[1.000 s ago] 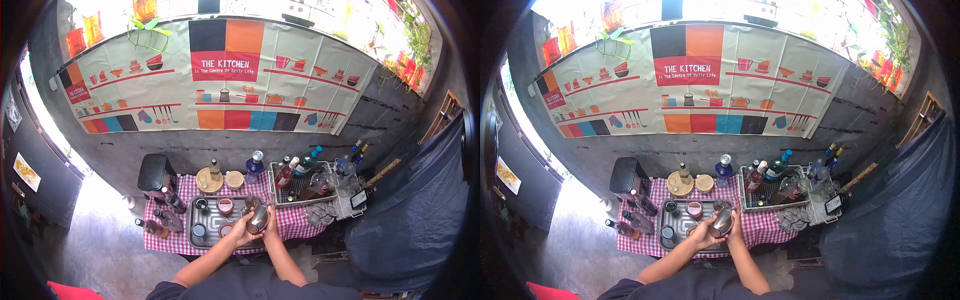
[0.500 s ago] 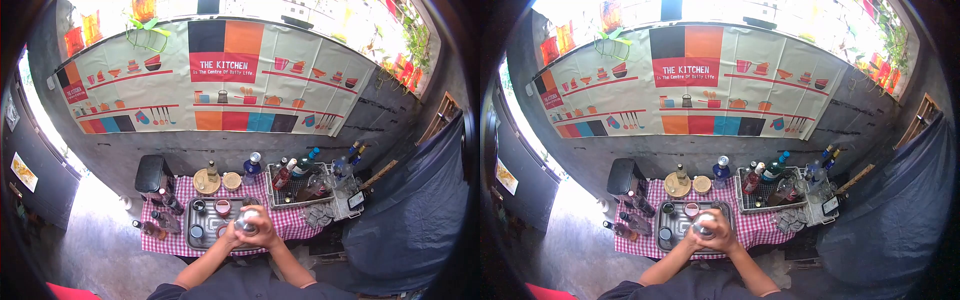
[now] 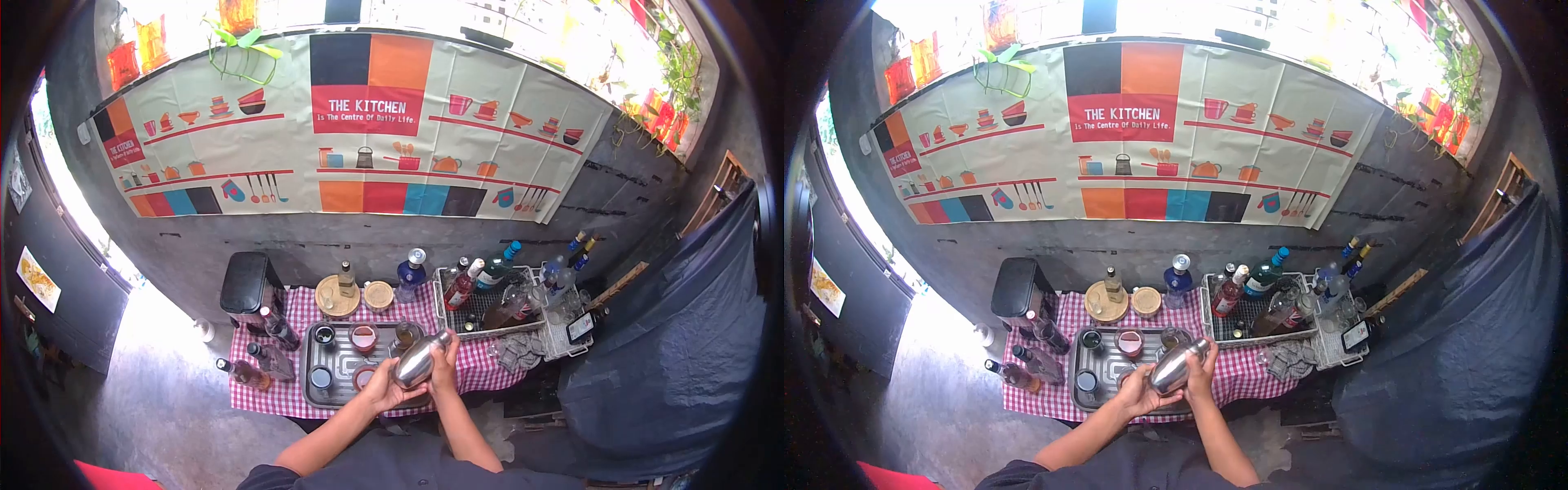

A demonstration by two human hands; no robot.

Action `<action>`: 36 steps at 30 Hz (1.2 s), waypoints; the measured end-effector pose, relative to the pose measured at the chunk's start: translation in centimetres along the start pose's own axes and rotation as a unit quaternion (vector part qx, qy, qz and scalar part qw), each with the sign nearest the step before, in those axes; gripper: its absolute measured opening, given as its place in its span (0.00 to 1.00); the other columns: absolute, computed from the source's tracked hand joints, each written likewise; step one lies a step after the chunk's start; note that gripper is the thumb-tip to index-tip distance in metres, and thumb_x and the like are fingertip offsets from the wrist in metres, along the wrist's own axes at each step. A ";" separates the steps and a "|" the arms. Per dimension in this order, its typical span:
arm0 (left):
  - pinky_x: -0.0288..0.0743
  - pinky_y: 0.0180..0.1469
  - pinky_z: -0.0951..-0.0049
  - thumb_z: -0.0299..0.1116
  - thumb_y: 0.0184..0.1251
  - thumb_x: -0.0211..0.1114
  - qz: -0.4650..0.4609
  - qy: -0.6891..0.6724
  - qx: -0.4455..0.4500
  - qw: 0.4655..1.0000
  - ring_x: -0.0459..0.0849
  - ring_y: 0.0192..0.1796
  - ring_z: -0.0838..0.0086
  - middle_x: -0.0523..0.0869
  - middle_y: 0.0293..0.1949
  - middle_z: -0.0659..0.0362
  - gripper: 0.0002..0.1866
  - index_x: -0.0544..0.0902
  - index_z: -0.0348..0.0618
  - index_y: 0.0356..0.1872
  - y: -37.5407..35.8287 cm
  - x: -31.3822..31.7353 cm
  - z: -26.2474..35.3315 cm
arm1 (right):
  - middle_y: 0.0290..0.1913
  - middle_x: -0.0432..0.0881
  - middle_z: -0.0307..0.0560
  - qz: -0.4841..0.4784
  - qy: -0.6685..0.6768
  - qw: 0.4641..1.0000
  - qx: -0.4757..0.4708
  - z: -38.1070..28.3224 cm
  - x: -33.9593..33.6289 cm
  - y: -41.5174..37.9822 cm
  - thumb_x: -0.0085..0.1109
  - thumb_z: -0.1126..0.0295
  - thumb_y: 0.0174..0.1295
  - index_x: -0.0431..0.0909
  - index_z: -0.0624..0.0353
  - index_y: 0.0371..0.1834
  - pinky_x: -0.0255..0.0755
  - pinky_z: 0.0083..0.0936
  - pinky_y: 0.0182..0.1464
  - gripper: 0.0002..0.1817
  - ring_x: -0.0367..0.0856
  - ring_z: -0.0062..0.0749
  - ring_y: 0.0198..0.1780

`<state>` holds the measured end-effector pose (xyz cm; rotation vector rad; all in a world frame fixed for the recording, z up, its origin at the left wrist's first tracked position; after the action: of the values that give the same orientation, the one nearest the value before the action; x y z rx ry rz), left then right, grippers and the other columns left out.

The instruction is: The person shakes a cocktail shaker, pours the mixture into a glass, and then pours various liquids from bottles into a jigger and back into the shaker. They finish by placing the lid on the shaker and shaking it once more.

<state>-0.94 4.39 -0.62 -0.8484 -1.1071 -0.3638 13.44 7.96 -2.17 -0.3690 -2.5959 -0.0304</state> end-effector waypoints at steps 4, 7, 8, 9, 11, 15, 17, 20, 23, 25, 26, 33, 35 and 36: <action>0.83 0.59 0.52 0.51 0.74 0.50 -0.083 -0.066 0.002 0.994 0.84 0.57 0.49 0.81 0.57 0.45 0.29 0.71 0.39 0.66 1.4 -1.9 0.0 | 0.57 0.73 0.51 -0.184 -0.169 0.949 -0.195 -6.1 5.4 -2.3 0.75 0.71 0.50 0.63 0.53 0.65 0.75 0.35 0.59 0.39 0.77 0.39 0.58; 0.84 0.56 0.58 0.47 0.79 0.42 -0.114 -0.054 0.123 0.984 0.86 0.53 0.61 0.86 0.54 0.52 0.24 0.78 0.42 0.59 1.8 -0.8 0.0 | 0.60 0.72 0.53 -0.314 -0.351 0.792 -0.389 -11.2 9.5 -4.3 0.80 0.68 0.47 0.65 0.49 0.61 0.76 0.40 0.59 0.39 0.78 0.44 0.59; 0.84 0.56 0.58 0.48 0.78 0.45 -0.112 -0.048 0.123 0.985 0.86 0.53 0.60 0.85 0.54 0.52 0.24 0.76 0.42 0.60 1.6 -0.8 0.1 | 0.60 0.72 0.54 -0.329 -0.348 0.775 -0.413 -11.5 10.1 -4.6 0.80 0.68 0.47 0.66 0.49 0.60 0.76 0.41 0.60 0.38 0.78 0.46 0.59; 0.84 0.57 0.57 0.48 0.77 0.48 -0.110 -0.044 0.123 0.985 0.86 0.54 0.60 0.84 0.55 0.52 0.24 0.75 0.42 0.61 0.1 1.2 0.5 | 0.59 0.72 0.54 -0.345 -0.344 0.757 -0.435 -11.6 10.4 -5.0 0.81 0.68 0.47 0.66 0.48 0.59 0.76 0.42 0.60 0.37 0.78 0.47 0.60; 0.85 0.58 0.58 0.45 0.78 0.48 -0.140 -0.035 0.128 0.981 0.86 0.55 0.62 0.83 0.56 0.52 0.22 0.74 0.41 0.63 -0.1 2.0 1.1 | 0.58 0.73 0.54 -0.308 -0.284 0.821 -0.388 -11.2 9.7 -4.2 0.79 0.69 0.47 0.66 0.49 0.60 0.76 0.42 0.59 0.38 0.79 0.47 0.58; 0.83 0.58 0.59 0.43 0.81 0.46 -0.179 0.074 0.043 0.980 0.86 0.56 0.57 0.80 0.60 0.47 0.25 0.68 0.37 0.68 -1.0 1.8 1.8 | 0.55 0.75 0.52 -0.145 0.009 0.985 -0.094 -7.0 5.6 -0.6 0.70 0.65 0.58 0.57 0.46 0.67 0.81 0.44 0.57 0.37 0.81 0.47 0.56; 0.82 0.58 0.58 0.45 0.80 0.47 -0.067 0.126 0.015 0.990 0.85 0.56 0.56 0.79 0.61 0.46 0.27 0.67 0.36 0.69 -1.9 3.8 1.1 | 0.52 0.79 0.55 -0.068 0.106 0.991 0.033 -3.2 1.9 1.2 0.62 0.59 0.65 0.60 0.45 0.66 0.83 0.44 0.53 0.29 0.84 0.48 0.53; 0.79 0.61 0.55 0.47 0.80 0.48 0.003 0.147 -0.006 0.989 0.84 0.58 0.52 0.78 0.63 0.45 0.29 0.64 0.35 0.71 -0.3 2.6 -0.3 | 0.49 0.83 0.59 0.001 0.170 0.972 0.162 1.3 -2.3 0.9 0.52 0.53 0.72 0.64 0.42 0.65 0.85 0.43 0.47 0.21 0.86 0.49 0.50; 0.79 0.61 0.54 0.49 0.79 0.49 -0.008 0.131 -0.016 0.991 0.83 0.58 0.52 0.81 0.60 0.45 0.30 0.67 0.36 0.71 0.1 2.4 -0.8 | 0.54 0.80 0.59 0.023 0.214 0.961 0.172 1.5 -3.9 0.4 0.56 0.61 0.69 0.60 0.45 0.69 0.84 0.39 0.49 0.26 0.85 0.44 0.50; 0.79 0.61 0.53 0.51 0.79 0.48 -0.024 0.104 -0.020 0.994 0.83 0.58 0.52 0.84 0.56 0.46 0.29 0.70 0.38 0.69 -0.4 3.2 -0.9 | 0.54 0.78 0.54 0.011 0.102 0.993 0.056 -1.4 -2.4 -0.1 0.58 0.66 0.67 0.60 0.46 0.69 0.83 0.36 0.49 0.28 0.84 0.39 0.48; 0.80 0.60 0.52 0.51 0.79 0.48 -0.062 0.061 -0.033 0.996 0.83 0.58 0.51 0.84 0.55 0.46 0.29 0.71 0.39 0.69 0.0 2.5 -0.9 | 0.53 0.77 0.52 0.006 0.046 0.999 -0.002 -3.0 -1.6 -0.5 0.59 0.69 0.65 0.59 0.46 0.69 0.83 0.35 0.49 0.29 0.83 0.37 0.48; 0.83 0.56 0.55 0.49 0.78 0.49 -0.128 -0.115 0.110 0.979 0.85 0.55 0.59 0.83 0.53 0.50 0.23 0.75 0.42 0.60 -0.9 3.5 -1.4 | 0.56 0.76 0.57 -0.344 -0.325 0.767 -0.432 -13.1 9.9 -5.7 0.82 0.68 0.43 0.74 0.48 0.54 0.78 0.44 0.55 0.34 0.80 0.53 0.59; 0.83 0.56 0.54 0.48 0.79 0.47 -0.021 -0.044 0.162 0.986 0.85 0.55 0.61 0.82 0.54 0.50 0.23 0.74 0.42 0.61 -2.3 5.7 -1.1 | 0.56 0.76 0.56 -0.338 -0.307 0.787 -0.415 -13.9 10.4 -5.9 0.82 0.68 0.43 0.73 0.48 0.55 0.78 0.43 0.56 0.34 0.80 0.50 0.59; 0.83 0.56 0.53 0.48 0.80 0.47 0.051 0.008 0.182 0.982 0.85 0.55 0.61 0.82 0.55 0.51 0.23 0.73 0.41 0.62 -2.8 6.0 -0.7 | 0.56 0.76 0.56 -0.326 -0.296 0.809 -0.390 -14.2 10.3 -5.6 0.82 0.68 0.43 0.73 0.48 0.55 0.78 0.43 0.57 0.35 0.80 0.50 0.59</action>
<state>0.34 2.94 5.76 -0.5727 -1.0677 -0.0763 10.34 3.83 15.49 0.3382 -3.0577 -1.4635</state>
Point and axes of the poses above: each hand's wrist, its own y-axis towards the middle knuckle, its own x-axis out of the palm, z = x × y, the point moved 3 cm from there along y, towards the middle knuckle
